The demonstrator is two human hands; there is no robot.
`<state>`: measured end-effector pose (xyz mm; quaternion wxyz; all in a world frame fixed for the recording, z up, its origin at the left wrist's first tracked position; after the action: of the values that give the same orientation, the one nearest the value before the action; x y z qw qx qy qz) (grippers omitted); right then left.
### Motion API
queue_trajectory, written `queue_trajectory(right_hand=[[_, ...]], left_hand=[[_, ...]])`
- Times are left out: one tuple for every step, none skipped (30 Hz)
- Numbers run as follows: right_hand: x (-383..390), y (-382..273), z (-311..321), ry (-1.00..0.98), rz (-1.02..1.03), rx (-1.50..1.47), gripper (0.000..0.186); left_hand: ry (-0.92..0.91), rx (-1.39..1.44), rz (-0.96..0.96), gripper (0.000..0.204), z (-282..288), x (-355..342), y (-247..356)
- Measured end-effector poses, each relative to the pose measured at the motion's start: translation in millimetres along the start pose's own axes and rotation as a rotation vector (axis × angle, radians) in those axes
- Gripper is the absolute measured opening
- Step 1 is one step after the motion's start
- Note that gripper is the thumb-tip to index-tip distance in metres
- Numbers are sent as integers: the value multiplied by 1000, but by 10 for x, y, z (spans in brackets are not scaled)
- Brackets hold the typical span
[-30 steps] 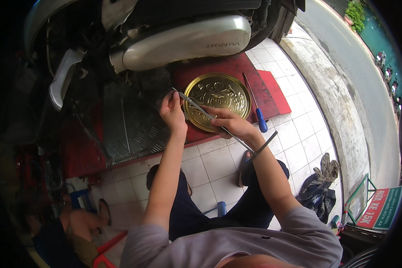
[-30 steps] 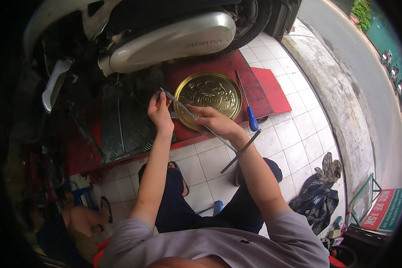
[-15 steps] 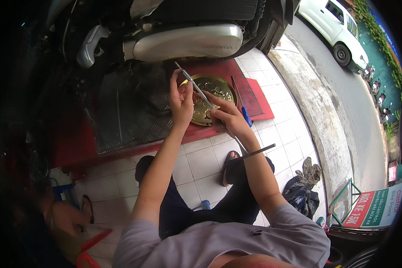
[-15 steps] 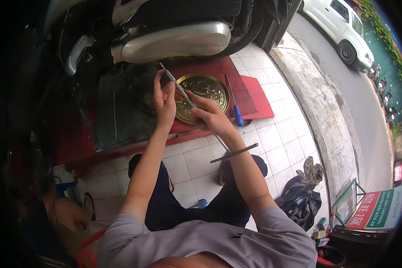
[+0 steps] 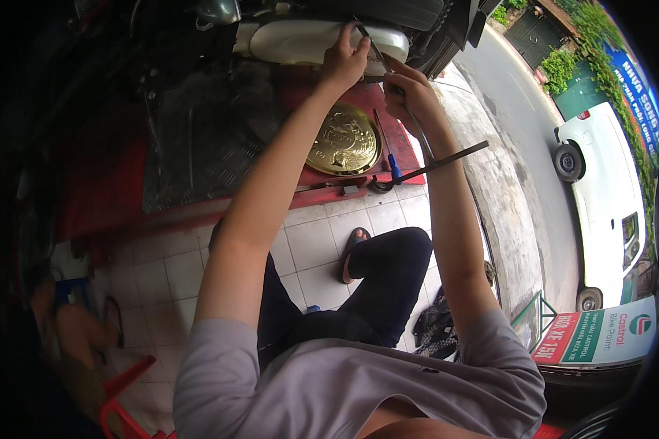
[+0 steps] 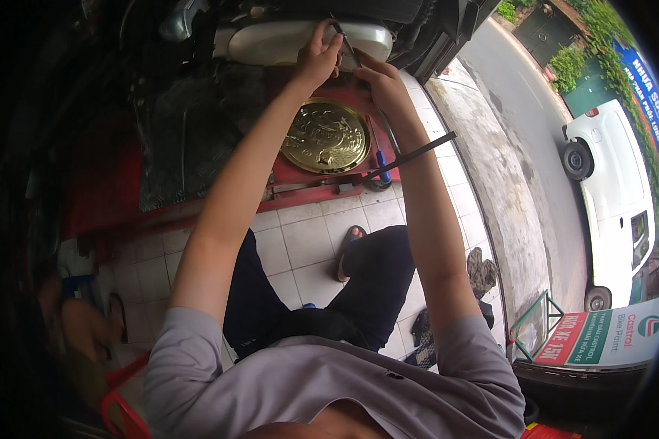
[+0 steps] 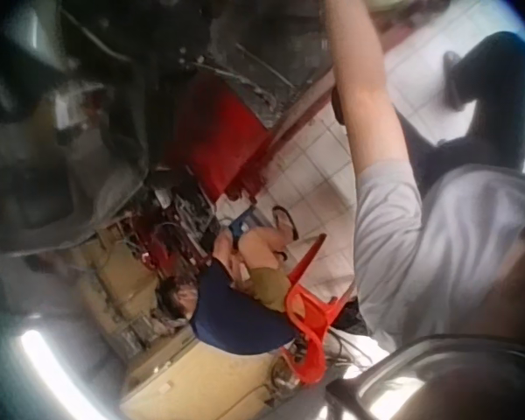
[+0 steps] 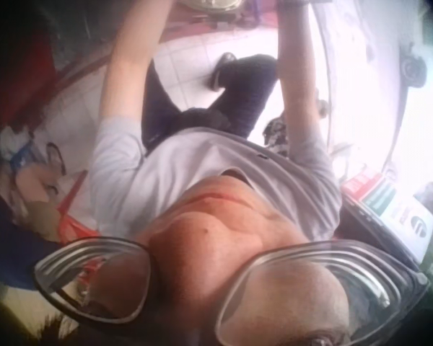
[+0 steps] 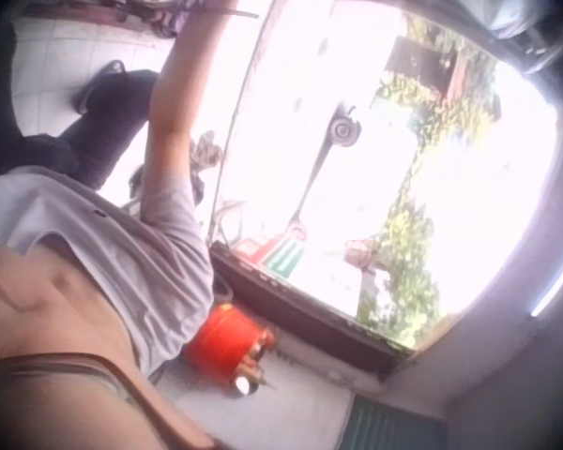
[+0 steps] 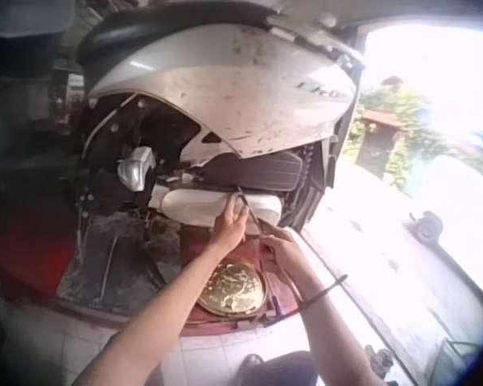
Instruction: The person uses a T-handle wrench to loosen and remove a bolt from the underside of a motorcycle. They then use a screwdriver to adjust a component near the engine casing.
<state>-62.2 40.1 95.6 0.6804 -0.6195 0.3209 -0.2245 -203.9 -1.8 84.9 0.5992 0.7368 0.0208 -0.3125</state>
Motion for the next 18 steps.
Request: queue_trajectory(right_hand=[[-35,9,11,-7,4,15,50],[-62,1,-16,-19,9,30,50],[-75,10,-32,-30,-6,22,50],[-81,23,-44,-42,-22,15,50],[-51,4,-96,-31,-50,-11,44],[-6,-25,-162,-23,-78,-36,38],[18,-34,-227,-16,-105,-63,32],[-2,-54,-232,-5,-85,-69,28],[-51,-69,-242,3,-65,-77,24],[-108,-88,-259,9,-43,-85,19],[-183,-69,-280,9,-46,-76,16],[-259,-57,-272,16,-49,-65,12],[-308,-38,-255,22,-51,-54,9],[-297,-14,-266,27,-83,-97,6],[-263,-31,-288,32,-113,-139,4],[-236,-48,-300,36,-142,-177,3],[-227,-22,-299,1,-165,-219,5],[-218,-5,-281,-33,-184,-261,7]], left_hand=[[17,-5,-9,42,-14,-38,-13],[39,-13,-16,42,7,-66,-28],[61,-21,-23,41,22,-92,-42],[71,-22,-36,40,22,-115,-46],[85,-26,-48,40,55,-137,-52],[101,-32,-61,40,90,-154,-57],[105,-45,-64,40,118,-172,-71],[101,-51,-66,40,104,-172,-49],[100,-59,-70,40,104,-173,-26],[147,-36,-64,38,164,-163,-6],[194,-15,-58,36,230,-115,4],[234,11,-49,34,277,-35,41],[163,116,72,31,219,64,-16],[92,210,194,30,208,223,-17],[23,306,315,28,198,416,-2],[-68,389,401,28,204,636,45],[-166,476,487,29,206,898,91],[-225,523,607,31,249,1189,104]])
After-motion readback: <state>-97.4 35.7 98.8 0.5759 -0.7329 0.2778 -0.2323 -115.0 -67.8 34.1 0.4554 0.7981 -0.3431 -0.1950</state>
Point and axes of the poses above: each hand's wrist, its own x-axis away from the middle knuckle, its own z-axis out of the back of the hand, y = z × x, the point moved 10 cm from there along -x, towards the middle knuckle, and after that the axes turned 15 degrees about y, right-handed, at the moved point
